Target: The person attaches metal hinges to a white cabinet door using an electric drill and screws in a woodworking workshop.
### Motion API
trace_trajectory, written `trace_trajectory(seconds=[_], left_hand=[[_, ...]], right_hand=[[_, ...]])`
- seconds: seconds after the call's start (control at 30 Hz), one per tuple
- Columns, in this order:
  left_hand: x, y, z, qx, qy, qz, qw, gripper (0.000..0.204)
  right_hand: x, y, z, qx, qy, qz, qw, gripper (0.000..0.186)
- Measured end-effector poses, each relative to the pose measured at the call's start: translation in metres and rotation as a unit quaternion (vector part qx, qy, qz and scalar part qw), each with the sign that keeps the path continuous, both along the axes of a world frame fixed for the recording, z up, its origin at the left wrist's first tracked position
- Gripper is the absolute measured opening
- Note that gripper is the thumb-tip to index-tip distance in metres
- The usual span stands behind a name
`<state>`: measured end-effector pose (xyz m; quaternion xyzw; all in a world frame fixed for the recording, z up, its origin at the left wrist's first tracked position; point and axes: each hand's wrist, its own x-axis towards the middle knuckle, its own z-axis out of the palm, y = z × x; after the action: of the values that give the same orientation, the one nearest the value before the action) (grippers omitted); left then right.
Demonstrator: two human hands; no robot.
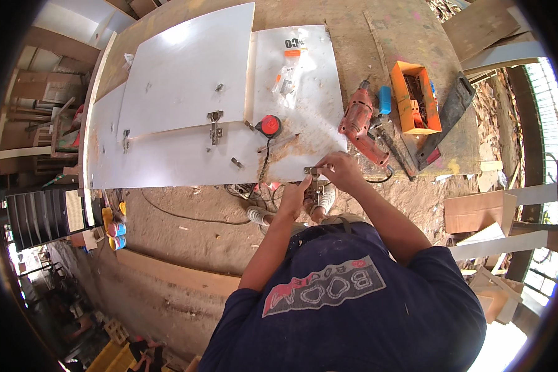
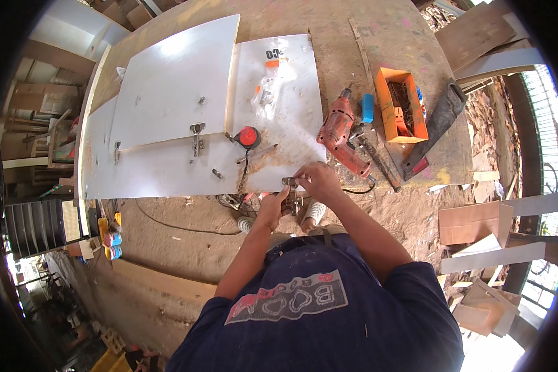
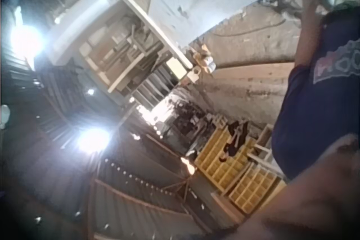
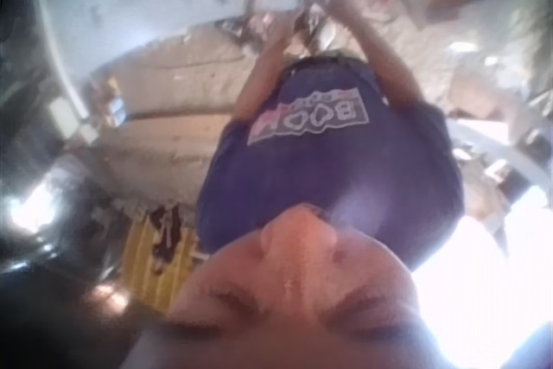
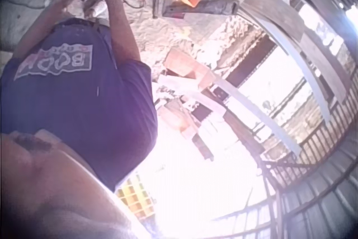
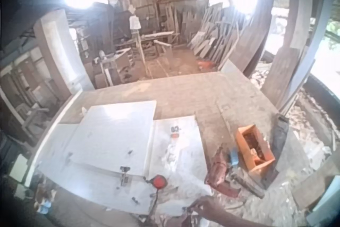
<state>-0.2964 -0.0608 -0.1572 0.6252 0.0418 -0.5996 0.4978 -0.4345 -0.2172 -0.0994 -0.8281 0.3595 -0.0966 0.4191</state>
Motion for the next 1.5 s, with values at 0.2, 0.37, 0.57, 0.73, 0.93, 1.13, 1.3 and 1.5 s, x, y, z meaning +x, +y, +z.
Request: trace_trajectory(seconds=[0.2,0.37,0.57,0.73,0.93,1.13,1.3,1.5], left_hand=[[-0.009,0.000,-0.005,-0.041,-0.077,-0.004,0.996,0.034],[-0.008,0.002,-0.008,-0.029,-0.059,-0.012,0.998,0.037],[-0.009,0.000,-0.003,-0.041,-0.087,-0.014,0.995,0.041],[-0.014,-0.004,0.009,-0.042,-0.109,0.007,0.993,0.043],[-0.012,-0.002,0.021,-0.033,-0.104,0.001,0.994,0.046],[-0.005,0.002,0.016,-0.024,-0.011,-0.015,1.000,0.036],[0.000,0.018,-0.006,-0.097,0.118,0.033,0.988,0.037],[-0.010,-0.012,-0.002,-0.008,0.034,-0.022,0.999,0.041]], right_hand=[[0.001,-0.003,-0.003,-0.030,-0.018,0.019,0.999,0.015],[0.001,-0.005,-0.007,0.011,0.003,0.013,1.000,0.013],[0.002,-0.004,-0.003,0.009,0.012,0.010,1.000,0.014],[-0.002,-0.007,-0.010,0.019,-0.001,0.014,1.000,0.013],[0.003,-0.008,0.001,0.067,0.030,-0.007,0.997,0.016],[0.003,-0.008,0.004,0.050,0.035,-0.006,0.998,0.017],[0.006,-0.011,0.002,0.041,0.049,0.009,0.998,0.017],[0.011,-0.019,-0.003,0.039,0.082,0.026,0.996,0.017]])
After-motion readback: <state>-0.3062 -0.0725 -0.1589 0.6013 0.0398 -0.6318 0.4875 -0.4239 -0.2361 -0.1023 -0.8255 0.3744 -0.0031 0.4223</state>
